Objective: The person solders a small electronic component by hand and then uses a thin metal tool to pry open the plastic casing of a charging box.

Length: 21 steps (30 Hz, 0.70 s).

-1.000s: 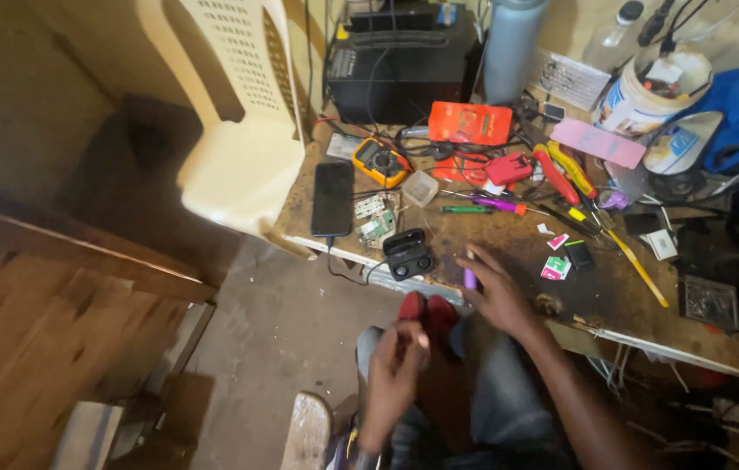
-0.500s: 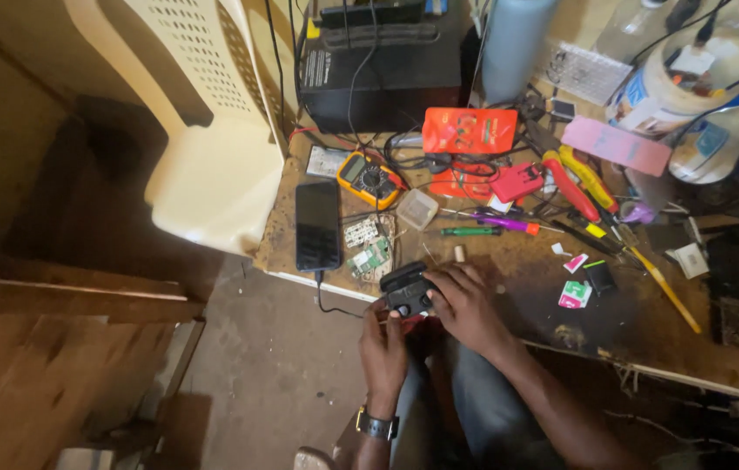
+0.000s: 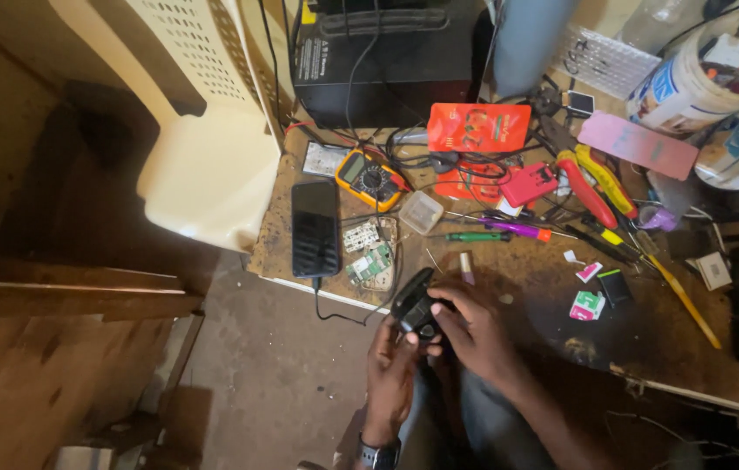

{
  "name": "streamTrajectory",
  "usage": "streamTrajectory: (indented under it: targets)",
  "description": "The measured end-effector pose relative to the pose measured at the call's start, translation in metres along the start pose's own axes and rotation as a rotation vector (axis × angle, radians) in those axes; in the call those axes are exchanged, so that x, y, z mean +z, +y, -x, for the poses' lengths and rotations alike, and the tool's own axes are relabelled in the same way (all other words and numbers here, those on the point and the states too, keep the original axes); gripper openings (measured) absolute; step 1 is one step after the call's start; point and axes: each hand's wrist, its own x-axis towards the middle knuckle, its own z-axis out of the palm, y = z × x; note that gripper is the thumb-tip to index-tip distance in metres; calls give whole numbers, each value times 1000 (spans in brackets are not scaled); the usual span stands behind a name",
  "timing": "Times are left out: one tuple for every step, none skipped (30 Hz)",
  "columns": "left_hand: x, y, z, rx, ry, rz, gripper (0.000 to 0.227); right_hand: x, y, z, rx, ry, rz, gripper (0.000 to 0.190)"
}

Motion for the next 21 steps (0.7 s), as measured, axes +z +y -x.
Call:
streamTrajectory:
  targets:
    - [2, 1, 3, -4, 1, -1, 47, 1, 4, 9, 4, 0, -1, 24]
    - [4, 2, 6, -20, -90, 102, 49, 1, 7, 19, 124, -12, -55, 29]
    - [7, 4, 10, -37, -180, 205, 53, 0, 9, 30, 244, -25, -110, 35]
    - [2, -8, 13, -30, -186, 204, 53, -6, 3, 33, 235, -21, -109, 35]
    - [-3, -20, 17, -34, -196, 226, 53, -12, -3, 38, 188, -26, -106, 34]
    - [-9, -33, 25, -41, -198, 249, 53, -18, -11, 46, 147, -36, -104, 33]
    - [-6, -30, 34, -37, -197, 249, 53, -22, -13, 53, 143, -38, -105, 33]
    - [-4, -27, 45, -27, -248, 268, 57, -26, -16, 61, 136, -85, -101, 35]
    - [-2, -23, 58, -18, -300, 288, 62, -31, -20, 71, 129, -133, -96, 37]
    - [-6, -28, 71, -5, -306, 286, 62, -31, -14, 88, 116, -131, -96, 37]
    - [-10, -32, 85, -79, -300, 295, 78, -33, -10, 107, 96, -153, -38, 36]
    - [-11, -34, 88, -134, -310, 303, 94, -35, -1, 113, 54, -166, 26, 34]
    - [-8, -38, 94, -103, -331, 299, 94, -36, -3, 117, 18, -155, 31, 34]
    - [-8, -43, 107, -96, -286, 360, 86, -36, -7, 129, 34, -139, 13, 35]
    - [-8, -48, 118, -91, -241, 423, 78, -35, -10, 141, 50, -124, -7, 37]
    - [-10, -53, 130, -88, -242, 418, 78, -38, -25, 149, 46, -121, -10, 37]
    - [-12, -58, 141, -109, -198, 463, 75, -41, -40, 158, 27, -97, 31, 34]
    - [-11, -61, 142, -114, -163, 510, 73, -45, -51, 156, -11, -70, 76, 31]
    - [-11, -62, 147, -94, -176, 509, 73, -44, -55, 161, -33, -65, 76, 31]
    - [-12, -66, 154, -57, -122, 473, 70, -44, -60, 168, 17, -62, 107, 30]
    - [-13, -70, 160, -19, -67, 438, 68, -43, -63, 175, 67, -58, 138, 29]
